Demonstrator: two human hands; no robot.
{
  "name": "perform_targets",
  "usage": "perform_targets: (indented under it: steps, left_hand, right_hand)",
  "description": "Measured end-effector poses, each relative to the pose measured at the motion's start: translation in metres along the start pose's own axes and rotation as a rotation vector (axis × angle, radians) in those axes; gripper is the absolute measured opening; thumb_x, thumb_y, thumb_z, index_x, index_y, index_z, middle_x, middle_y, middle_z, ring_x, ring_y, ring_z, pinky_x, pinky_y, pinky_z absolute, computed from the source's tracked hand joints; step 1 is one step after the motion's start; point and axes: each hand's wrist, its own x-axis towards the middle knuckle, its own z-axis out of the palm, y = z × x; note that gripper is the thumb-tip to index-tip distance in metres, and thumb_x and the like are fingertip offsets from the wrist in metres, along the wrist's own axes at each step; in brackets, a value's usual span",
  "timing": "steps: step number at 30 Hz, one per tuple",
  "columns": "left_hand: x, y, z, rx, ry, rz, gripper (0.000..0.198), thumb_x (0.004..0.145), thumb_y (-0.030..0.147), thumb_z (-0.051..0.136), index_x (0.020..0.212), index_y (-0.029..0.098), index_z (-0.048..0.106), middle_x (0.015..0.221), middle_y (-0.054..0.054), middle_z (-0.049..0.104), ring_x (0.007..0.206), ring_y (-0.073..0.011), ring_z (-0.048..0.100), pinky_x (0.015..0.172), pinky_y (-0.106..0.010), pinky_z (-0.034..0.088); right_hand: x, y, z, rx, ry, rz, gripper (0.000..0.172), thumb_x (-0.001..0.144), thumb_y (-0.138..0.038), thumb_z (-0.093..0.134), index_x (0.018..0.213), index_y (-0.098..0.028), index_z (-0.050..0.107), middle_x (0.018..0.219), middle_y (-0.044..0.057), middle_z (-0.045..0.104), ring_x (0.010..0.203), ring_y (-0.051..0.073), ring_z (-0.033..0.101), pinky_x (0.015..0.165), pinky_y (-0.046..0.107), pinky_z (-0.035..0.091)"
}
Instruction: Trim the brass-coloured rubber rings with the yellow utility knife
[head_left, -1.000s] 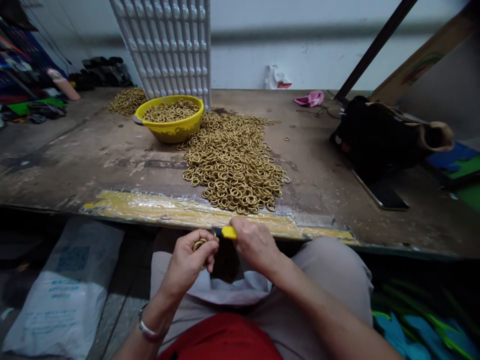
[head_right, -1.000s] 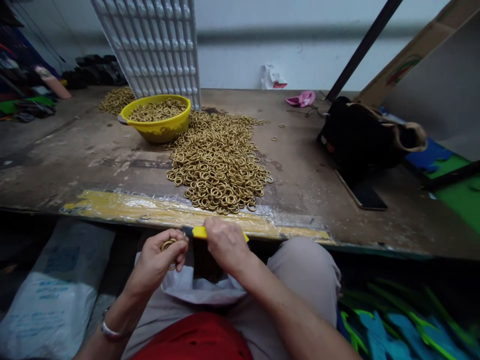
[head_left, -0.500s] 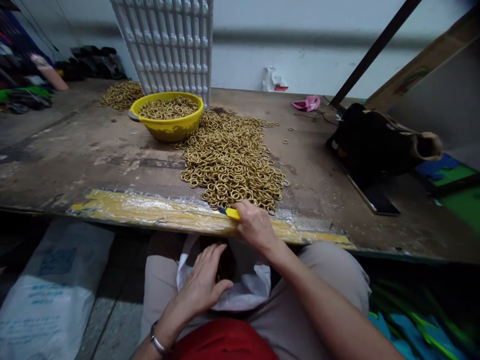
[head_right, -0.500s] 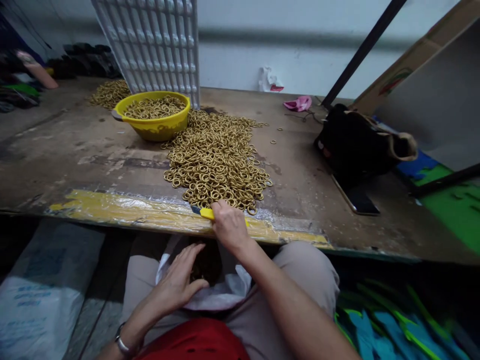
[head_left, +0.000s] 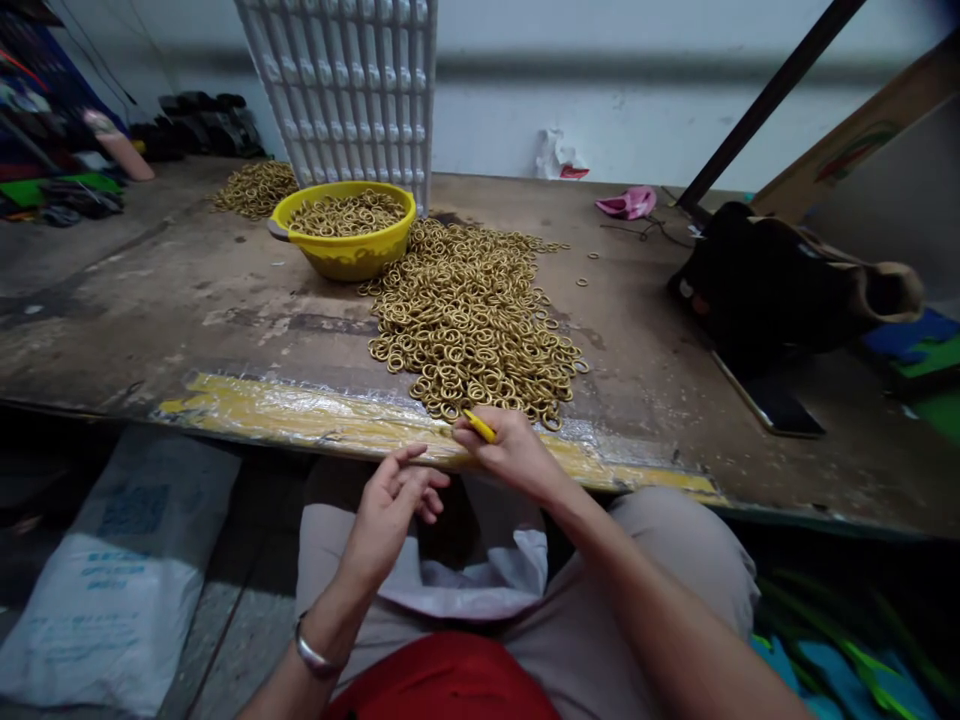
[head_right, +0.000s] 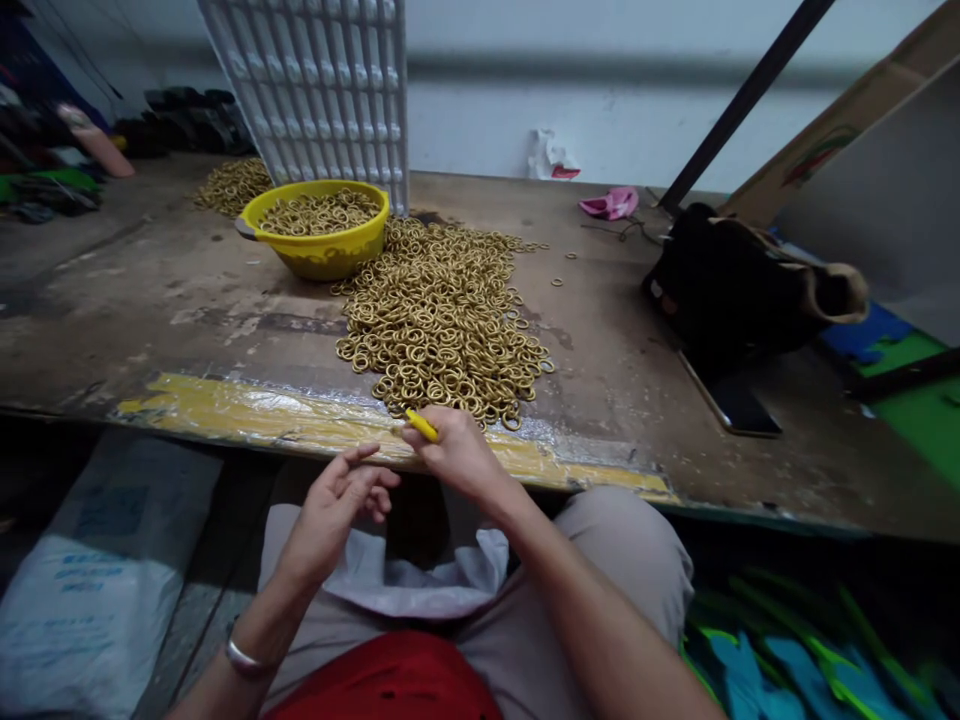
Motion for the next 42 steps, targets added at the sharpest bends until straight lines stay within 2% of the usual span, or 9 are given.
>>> perform_targets:
  steps: [4, 7, 12, 18, 21, 25, 32, 37, 42]
  left_hand:
    - [0.0, 0.012, 0.004, -0.197, -0.081, -0.106, 0.037, 0.079, 0.044, 0.068, 0.095, 0.014, 0.054, 0.081, -0.009, 0.069, 0.054, -0.0119, 0.058, 0.05, -0.022, 0.046]
    - [-0.004, 0.016, 0.007, -0.24, -0.133, -0.166, 0.035, 0.075, 0.042, 0.074, 0.078, 0.013, 0.054, 0.072, -0.005, 0.066, 0.049, -0.0085, 0.054, 0.047, -0.019, 0.044]
    - [-0.011, 0.02, 0.01, -0.284, -0.226, -0.222, 0.031, 0.074, 0.038, 0.075, 0.079, 0.011, 0.061, 0.075, -0.005, 0.065, 0.052, -0.0092, 0.055, 0.05, -0.02, 0.045]
    - [-0.018, 0.021, 0.01, -0.128, -0.1, -0.047, 0.028, 0.075, 0.038, 0.074, 0.074, 0.012, 0.064, 0.069, -0.003, 0.062, 0.056, -0.0104, 0.052, 0.056, -0.022, 0.044]
    - [-0.02, 0.019, 0.01, 0.002, -0.064, 0.055, 0.025, 0.078, 0.037, 0.07, 0.076, 0.013, 0.065, 0.065, -0.002, 0.06, 0.058, -0.0113, 0.051, 0.059, -0.022, 0.041]
    - [-0.019, 0.019, 0.009, 0.135, -0.039, 0.14, 0.021, 0.081, 0.036, 0.067, 0.079, 0.014, 0.065, 0.063, 0.0, 0.056, 0.059, -0.0117, 0.048, 0.06, -0.021, 0.038]
    - [-0.023, 0.029, 0.009, 0.305, -0.124, 0.195, 0.018, 0.089, 0.03, 0.057, 0.076, 0.017, 0.06, 0.067, -0.001, 0.052, 0.063, -0.013, 0.047, 0.062, -0.023, 0.037]
    - [-0.041, 0.049, 0.014, 0.358, -0.327, 0.362, 0.021, 0.089, 0.023, 0.055, 0.068, 0.018, 0.056, 0.072, -0.005, 0.054, 0.073, -0.0181, 0.052, 0.069, -0.029, 0.041]
    - [-0.026, 0.028, 0.008, 0.192, -0.333, 0.263, 0.028, 0.09, 0.028, 0.054, 0.066, 0.015, 0.057, 0.068, -0.004, 0.052, 0.065, -0.0145, 0.05, 0.062, -0.026, 0.04]
  right_hand:
    - [-0.011, -0.006, -0.005, 0.371, -0.2, -0.027, 0.019, 0.082, -0.03, 0.057, 0.079, -0.015, 0.067, 0.067, -0.001, 0.06, 0.061, 0.01, 0.052, 0.058, 0.02, 0.038]
    - [-0.018, -0.01, -0.004, 0.394, -0.205, -0.042, 0.019, 0.082, -0.029, 0.058, 0.081, -0.014, 0.069, 0.07, 0.0, 0.061, 0.063, 0.01, 0.053, 0.061, 0.021, 0.04]
    - [-0.027, -0.017, -0.004, 0.396, -0.188, -0.069, 0.016, 0.084, -0.022, 0.055, 0.076, -0.015, 0.066, 0.069, 0.0, 0.06, 0.063, 0.01, 0.054, 0.06, 0.02, 0.04]
    - [-0.042, -0.021, 0.0, -0.052, -0.035, -0.193, 0.016, 0.078, -0.007, 0.053, 0.084, -0.016, 0.064, 0.076, 0.002, 0.062, 0.071, 0.013, 0.055, 0.065, 0.023, 0.038]
    - [-0.045, -0.021, 0.004, -0.305, -0.084, -0.161, 0.025, 0.073, -0.004, 0.053, 0.092, -0.016, 0.063, 0.084, 0.004, 0.064, 0.075, 0.016, 0.057, 0.066, 0.024, 0.038]
    - [-0.045, -0.019, 0.008, -0.479, -0.138, -0.126, 0.018, 0.077, -0.007, 0.051, 0.089, -0.017, 0.061, 0.089, 0.005, 0.065, 0.077, 0.017, 0.058, 0.065, 0.025, 0.037]
    - [-0.04, -0.019, 0.01, -0.631, -0.124, -0.014, 0.018, 0.087, -0.013, 0.044, 0.096, -0.018, 0.058, 0.089, 0.007, 0.066, 0.074, 0.019, 0.061, 0.059, 0.027, 0.035]
    - [-0.032, -0.005, -0.002, -0.71, -0.021, 0.171, 0.022, 0.087, -0.008, 0.039, 0.095, -0.017, 0.057, 0.085, 0.009, 0.067, 0.075, 0.019, 0.061, 0.062, 0.028, 0.035]
    - [-0.024, 0.011, -0.015, -0.659, 0.192, 0.18, 0.021, 0.083, -0.01, 0.048, 0.099, -0.019, 0.057, 0.098, 0.005, 0.064, 0.085, 0.017, 0.06, 0.067, 0.026, 0.036]
